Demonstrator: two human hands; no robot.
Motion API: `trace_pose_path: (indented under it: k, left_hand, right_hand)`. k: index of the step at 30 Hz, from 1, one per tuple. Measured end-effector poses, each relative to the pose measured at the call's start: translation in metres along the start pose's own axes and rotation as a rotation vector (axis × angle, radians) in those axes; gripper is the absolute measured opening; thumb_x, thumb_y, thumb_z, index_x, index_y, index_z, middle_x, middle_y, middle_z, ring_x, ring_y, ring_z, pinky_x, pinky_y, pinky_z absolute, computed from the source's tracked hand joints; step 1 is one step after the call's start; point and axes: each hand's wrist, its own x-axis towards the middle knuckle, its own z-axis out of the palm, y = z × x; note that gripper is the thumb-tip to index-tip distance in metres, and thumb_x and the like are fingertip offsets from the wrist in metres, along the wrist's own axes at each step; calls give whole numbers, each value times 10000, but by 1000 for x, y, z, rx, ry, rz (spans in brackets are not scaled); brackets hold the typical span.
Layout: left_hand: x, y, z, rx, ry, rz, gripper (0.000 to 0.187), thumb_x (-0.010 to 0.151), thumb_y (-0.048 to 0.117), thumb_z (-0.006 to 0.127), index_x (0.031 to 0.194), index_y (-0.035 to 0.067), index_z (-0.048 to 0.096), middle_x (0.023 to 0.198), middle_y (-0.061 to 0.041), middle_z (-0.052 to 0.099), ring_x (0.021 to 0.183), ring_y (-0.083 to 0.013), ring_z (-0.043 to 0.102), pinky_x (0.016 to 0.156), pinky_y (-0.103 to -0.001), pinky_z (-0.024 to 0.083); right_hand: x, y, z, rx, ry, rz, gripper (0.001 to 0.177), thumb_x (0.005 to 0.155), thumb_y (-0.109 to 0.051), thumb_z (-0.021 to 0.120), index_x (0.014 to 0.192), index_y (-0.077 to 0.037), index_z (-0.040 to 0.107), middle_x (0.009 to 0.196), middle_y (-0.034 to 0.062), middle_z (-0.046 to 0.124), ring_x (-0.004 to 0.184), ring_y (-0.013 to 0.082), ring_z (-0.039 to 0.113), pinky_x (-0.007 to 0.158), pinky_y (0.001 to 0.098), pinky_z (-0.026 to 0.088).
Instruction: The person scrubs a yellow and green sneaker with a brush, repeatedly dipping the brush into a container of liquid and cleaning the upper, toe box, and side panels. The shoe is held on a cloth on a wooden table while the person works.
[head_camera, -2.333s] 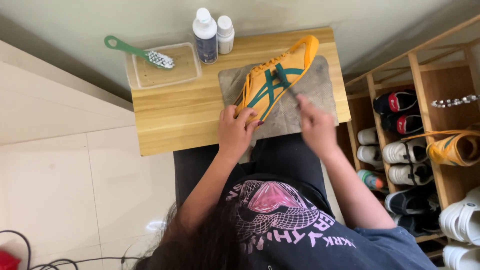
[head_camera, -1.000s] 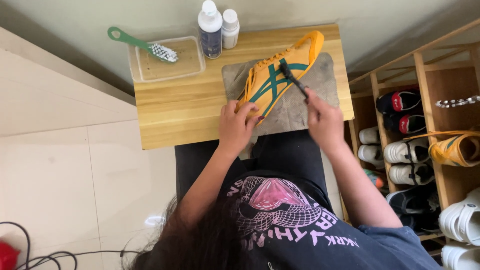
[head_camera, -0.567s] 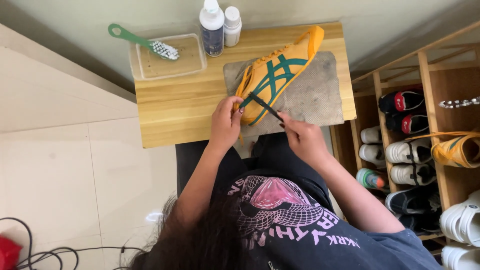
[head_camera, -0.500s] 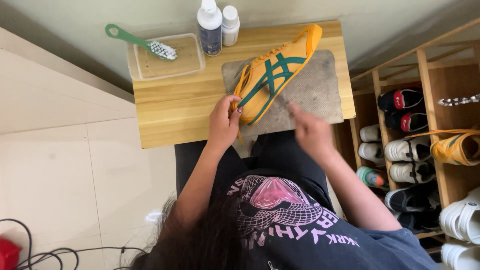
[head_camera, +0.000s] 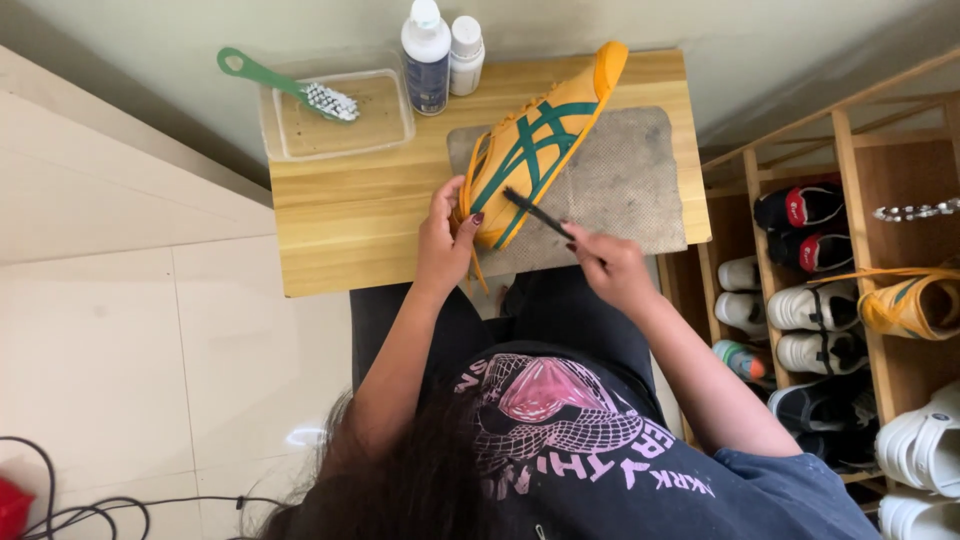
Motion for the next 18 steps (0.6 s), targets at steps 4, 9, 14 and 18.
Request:
trace_pose_path:
  k: [4, 9, 14, 18]
  left_hand:
    - [-3, -14, 4, -21, 2, 15, 601, 993, 218, 688, 1538, 189, 438, 1171, -212, 708, 1155, -334, 659, 1008, -498, 507]
    - [-5, -6, 10, -110, -14, 111, 586, 1029, 209, 621, 1576, 165, 415, 1115, -141, 753, 983, -187, 686, 910, -385, 552]
    - [-8, -54, 24, -5, 6, 195, 686, 1030, 248, 622, 1625, 127, 303, 999, -115, 720, 853, -208, 666, 810, -346, 545]
    - [-2, -57, 18, 58, 11, 237, 665, 990, 230, 657, 1584, 108, 382, 920, -105, 710, 773, -234, 654, 735, -355, 542]
  right_hand:
    - [12, 31, -23, -98, 118, -17, 335, 987, 62, 608, 1275, -33, 751, 1172, 222, 730, 1080, 344, 697, 903, 449, 579]
    - [9, -28, -31, 36, -72, 136, 382, 909, 79, 662, 1239, -87, 759, 1167, 174, 726, 1120, 340, 667, 965, 456, 571]
    - [20, -6, -47, -49, -26, 79, 318, 953, 73, 628, 1223, -39, 754, 1192, 218, 720, 1129, 372, 666, 955, 490, 559]
    - [20, -29, -38, -3, -60, 116, 285, 943, 83, 627, 1182, -1, 757, 1163, 244, 720, 1084, 396, 694, 942, 506, 564]
